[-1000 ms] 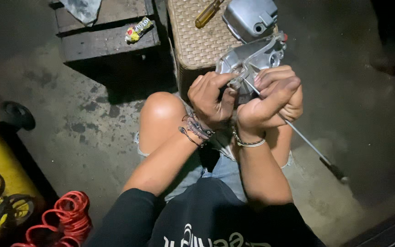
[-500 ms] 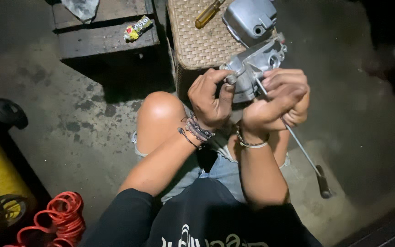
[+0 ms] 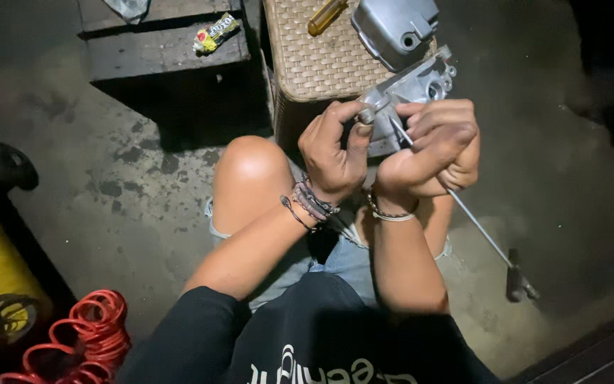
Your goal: The person uses a T-handle wrench to tighten or loosen bolts on a metal engine component held in their hands, then sets the tool down and handles the component by hand.
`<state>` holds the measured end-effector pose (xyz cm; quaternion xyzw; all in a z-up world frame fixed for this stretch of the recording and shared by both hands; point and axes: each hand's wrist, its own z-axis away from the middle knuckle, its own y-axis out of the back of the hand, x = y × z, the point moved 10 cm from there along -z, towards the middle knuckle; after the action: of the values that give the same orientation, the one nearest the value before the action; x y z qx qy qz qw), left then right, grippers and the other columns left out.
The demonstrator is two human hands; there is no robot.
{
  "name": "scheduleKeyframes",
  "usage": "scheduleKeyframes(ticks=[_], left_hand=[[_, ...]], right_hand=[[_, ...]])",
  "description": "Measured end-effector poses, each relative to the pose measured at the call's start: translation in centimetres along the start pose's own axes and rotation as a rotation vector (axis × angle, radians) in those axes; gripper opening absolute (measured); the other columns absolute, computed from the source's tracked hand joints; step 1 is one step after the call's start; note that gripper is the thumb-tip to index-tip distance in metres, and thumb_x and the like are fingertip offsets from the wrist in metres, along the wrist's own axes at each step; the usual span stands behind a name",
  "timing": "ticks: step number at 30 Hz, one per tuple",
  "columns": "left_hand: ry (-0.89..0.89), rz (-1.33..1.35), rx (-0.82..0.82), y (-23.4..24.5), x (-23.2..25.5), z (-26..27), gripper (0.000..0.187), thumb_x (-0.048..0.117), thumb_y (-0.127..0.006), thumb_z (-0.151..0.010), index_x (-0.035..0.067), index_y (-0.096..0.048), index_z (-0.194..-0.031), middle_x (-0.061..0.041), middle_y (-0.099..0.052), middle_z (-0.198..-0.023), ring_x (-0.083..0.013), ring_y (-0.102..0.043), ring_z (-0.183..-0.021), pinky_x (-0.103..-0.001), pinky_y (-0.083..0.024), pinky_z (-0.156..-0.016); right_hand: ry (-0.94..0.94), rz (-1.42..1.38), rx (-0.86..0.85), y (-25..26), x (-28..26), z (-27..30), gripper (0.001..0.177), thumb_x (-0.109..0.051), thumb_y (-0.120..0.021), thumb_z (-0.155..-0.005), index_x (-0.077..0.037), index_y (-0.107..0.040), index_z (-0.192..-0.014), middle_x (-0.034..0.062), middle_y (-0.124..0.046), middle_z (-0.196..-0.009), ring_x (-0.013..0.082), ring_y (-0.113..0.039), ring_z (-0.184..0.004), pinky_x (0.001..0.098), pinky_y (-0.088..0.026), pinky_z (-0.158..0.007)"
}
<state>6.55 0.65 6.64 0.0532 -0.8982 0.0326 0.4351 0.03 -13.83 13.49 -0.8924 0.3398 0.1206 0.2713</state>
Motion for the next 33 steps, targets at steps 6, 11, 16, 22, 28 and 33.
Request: scheduleKeyframes(ticks=[6,11,16,22,28,33], left_hand=[[-0.011,0.011,-0.036,-0.1,1.1,-0.5,0.029,0.036,-0.054,-0.106,0.011,-0.067,-0.108,-0.012,-0.061,-0.078,-0.0461,-0.064,-0.074,-0.051,-0.052,-0.065],[0.023,0.009,0.019,0.2,0.3,-0.2,0.026,0.036,-0.056,-0.105,0.013,-0.067,-0.109,-0.008,-0.064,-0.081,-0.0450,-0.065,-0.077,-0.048,-0.055,-0.069],[0.042,0.006,0.031,0.2,0.2,-0.2,0.023,0.034,-0.057,-0.105,0.013,-0.068,-0.108,-0.008,-0.066,-0.082,-0.0441,-0.066,-0.078,-0.047,-0.055,-0.070],[0.050,-0.028,0.030,-0.1,0.5,-0.6,0.027,0.036,-0.054,-0.107,0.013,-0.067,-0.110,-0.007,-0.066,-0.081,-0.0420,-0.067,-0.076,-0.045,-0.056,-0.068],[0.053,-0.045,0.030,0.0,0.5,-0.5,0.023,0.034,-0.057,-0.105,0.014,-0.069,-0.109,-0.006,-0.065,-0.078,-0.0414,-0.066,-0.073,-0.045,-0.056,-0.066],[0.043,-0.059,0.047,0.2,0.5,-0.4,0.029,0.038,-0.055,-0.106,0.012,-0.069,-0.108,-0.005,-0.065,-0.077,-0.0409,-0.066,-0.071,-0.045,-0.056,-0.065]], right_hand=[[0.016,0.003,-0.051,-0.3,0.0,-0.4,0.060,-0.017,-0.047,-0.112,-0.009,-0.040,-0.053,0.0146,-0.050,-0.046,0.0269,-0.064,-0.048,0.0323,-0.059,-0.044],[-0.005,0.006,-0.052,-0.2,0.2,0.0,0.062,-0.019,-0.045,-0.112,-0.008,-0.038,-0.052,0.0165,-0.049,-0.044,0.0286,-0.064,-0.047,0.0337,-0.060,-0.041],[-0.016,-0.009,-0.059,-0.7,0.0,0.0,0.059,-0.016,-0.045,-0.113,-0.007,-0.037,-0.055,0.0194,-0.048,-0.045,0.0303,-0.062,-0.046,0.0368,-0.059,-0.039],[-0.101,-0.015,0.004,-0.2,1.1,0.4,0.052,-0.018,-0.045,-0.114,-0.003,-0.041,-0.064,0.0177,-0.041,-0.048,0.0282,-0.057,-0.048,0.0415,-0.062,-0.040],[-0.165,0.004,0.034,0.5,2.1,0.5,0.059,-0.018,-0.044,-0.113,-0.007,-0.037,-0.056,0.0174,-0.042,-0.045,0.0241,-0.056,-0.047,0.0409,-0.061,-0.037],[-0.232,0.007,0.087,0.8,2.7,0.7,0.062,-0.024,-0.045,-0.113,-0.010,-0.032,-0.054,0.0137,-0.036,-0.044,0.0221,-0.053,-0.045,0.0377,-0.061,-0.038]])
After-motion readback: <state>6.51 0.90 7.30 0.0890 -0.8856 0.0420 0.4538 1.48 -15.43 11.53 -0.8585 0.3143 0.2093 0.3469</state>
